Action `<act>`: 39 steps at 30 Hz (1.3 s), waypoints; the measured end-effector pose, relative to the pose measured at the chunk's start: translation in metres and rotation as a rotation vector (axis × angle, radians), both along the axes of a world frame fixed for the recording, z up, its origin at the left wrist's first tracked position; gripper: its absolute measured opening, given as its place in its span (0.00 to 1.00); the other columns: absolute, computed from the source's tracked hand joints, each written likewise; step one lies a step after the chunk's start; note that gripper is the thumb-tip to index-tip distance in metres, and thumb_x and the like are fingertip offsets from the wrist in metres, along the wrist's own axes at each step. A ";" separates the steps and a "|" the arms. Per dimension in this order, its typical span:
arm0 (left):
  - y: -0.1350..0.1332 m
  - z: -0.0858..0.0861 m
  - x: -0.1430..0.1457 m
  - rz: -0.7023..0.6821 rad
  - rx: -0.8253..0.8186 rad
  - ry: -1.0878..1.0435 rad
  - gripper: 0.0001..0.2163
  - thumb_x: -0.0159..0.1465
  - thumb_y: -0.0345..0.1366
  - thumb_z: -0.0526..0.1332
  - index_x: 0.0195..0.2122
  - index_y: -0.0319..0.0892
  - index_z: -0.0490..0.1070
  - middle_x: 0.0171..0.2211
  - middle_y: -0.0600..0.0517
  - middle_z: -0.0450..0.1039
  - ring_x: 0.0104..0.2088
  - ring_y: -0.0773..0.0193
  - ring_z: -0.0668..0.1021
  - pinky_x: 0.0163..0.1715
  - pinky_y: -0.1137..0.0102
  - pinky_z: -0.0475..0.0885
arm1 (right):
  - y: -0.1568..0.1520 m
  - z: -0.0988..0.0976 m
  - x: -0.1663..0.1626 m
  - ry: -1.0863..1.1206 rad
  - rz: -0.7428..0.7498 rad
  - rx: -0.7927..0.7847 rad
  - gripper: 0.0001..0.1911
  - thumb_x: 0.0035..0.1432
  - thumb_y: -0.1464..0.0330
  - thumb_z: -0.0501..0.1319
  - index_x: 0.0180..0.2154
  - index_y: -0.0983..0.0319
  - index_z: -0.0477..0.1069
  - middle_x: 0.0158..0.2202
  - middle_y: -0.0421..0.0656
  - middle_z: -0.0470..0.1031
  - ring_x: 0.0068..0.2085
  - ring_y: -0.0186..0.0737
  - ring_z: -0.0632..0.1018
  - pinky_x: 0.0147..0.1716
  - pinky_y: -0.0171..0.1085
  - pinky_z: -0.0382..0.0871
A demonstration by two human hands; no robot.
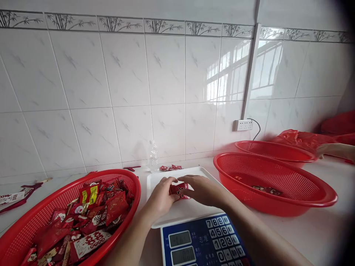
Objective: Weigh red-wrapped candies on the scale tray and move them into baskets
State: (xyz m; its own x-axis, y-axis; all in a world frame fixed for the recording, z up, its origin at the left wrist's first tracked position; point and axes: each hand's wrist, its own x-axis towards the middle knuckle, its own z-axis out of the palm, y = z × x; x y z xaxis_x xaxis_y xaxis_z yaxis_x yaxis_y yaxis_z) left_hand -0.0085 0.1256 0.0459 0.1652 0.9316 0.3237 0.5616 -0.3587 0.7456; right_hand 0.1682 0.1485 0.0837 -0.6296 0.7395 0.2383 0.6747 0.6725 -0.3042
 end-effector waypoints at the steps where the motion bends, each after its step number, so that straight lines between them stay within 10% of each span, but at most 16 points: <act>1: 0.000 0.001 0.002 -0.014 -0.023 -0.052 0.16 0.55 0.30 0.61 0.46 0.45 0.68 0.39 0.50 0.71 0.38 0.60 0.75 0.40 0.65 0.70 | 0.003 0.000 -0.001 0.011 -0.010 -0.004 0.16 0.56 0.65 0.56 0.47 0.57 0.72 0.45 0.46 0.77 0.44 0.48 0.75 0.39 0.42 0.66; 8: -0.004 0.015 0.008 -0.077 -0.165 -0.412 0.14 0.57 0.26 0.57 0.45 0.43 0.65 0.35 0.52 0.71 0.36 0.64 0.76 0.40 0.67 0.72 | 0.018 0.003 0.014 0.187 0.029 -0.092 0.10 0.56 0.69 0.53 0.35 0.57 0.72 0.29 0.38 0.78 0.29 0.37 0.75 0.27 0.34 0.64; 15: -0.009 0.010 0.015 0.041 0.012 -0.098 0.12 0.62 0.30 0.53 0.46 0.44 0.68 0.38 0.49 0.72 0.37 0.60 0.76 0.38 0.64 0.73 | 0.030 -0.005 0.030 0.144 0.057 -0.102 0.12 0.58 0.65 0.50 0.32 0.55 0.73 0.28 0.39 0.78 0.30 0.39 0.76 0.30 0.37 0.69; 21: -0.044 0.036 0.029 -0.014 0.203 0.011 0.19 0.60 0.32 0.60 0.54 0.44 0.64 0.55 0.46 0.65 0.54 0.56 0.69 0.52 0.61 0.66 | 0.050 -0.021 0.041 0.125 -0.033 0.253 0.21 0.56 0.57 0.49 0.45 0.55 0.73 0.45 0.48 0.77 0.42 0.54 0.78 0.40 0.51 0.72; 27: -0.080 0.068 -0.004 0.087 0.162 0.289 0.11 0.63 0.29 0.52 0.39 0.47 0.72 0.35 0.52 0.75 0.34 0.61 0.76 0.33 0.68 0.70 | 0.049 -0.031 0.044 0.116 0.043 0.306 0.23 0.55 0.49 0.50 0.48 0.47 0.71 0.45 0.44 0.77 0.43 0.55 0.78 0.39 0.55 0.73; 32: -0.074 0.064 -0.103 0.469 -0.359 0.734 0.11 0.60 0.30 0.50 0.38 0.46 0.70 0.33 0.52 0.75 0.31 0.61 0.75 0.28 0.71 0.67 | 0.049 -0.030 0.048 0.097 -0.005 0.281 0.24 0.54 0.46 0.49 0.47 0.45 0.71 0.44 0.40 0.78 0.38 0.53 0.79 0.35 0.52 0.74; 39: -0.058 0.042 -0.171 0.297 -0.926 0.985 0.24 0.46 0.38 0.65 0.47 0.42 0.71 0.43 0.46 0.77 0.39 0.53 0.78 0.35 0.68 0.71 | 0.048 -0.029 0.044 0.076 -0.023 0.270 0.26 0.54 0.46 0.46 0.49 0.45 0.70 0.42 0.40 0.79 0.38 0.52 0.79 0.32 0.49 0.74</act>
State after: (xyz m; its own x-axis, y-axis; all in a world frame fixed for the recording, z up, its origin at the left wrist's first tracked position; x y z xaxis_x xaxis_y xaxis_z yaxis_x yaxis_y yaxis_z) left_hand -0.1796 0.0679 0.0884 -0.2785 0.7811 -0.5589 0.9578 0.2692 -0.1010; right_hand 0.2122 0.1969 0.0542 -0.5860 0.6567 0.4747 0.6730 0.7207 -0.1663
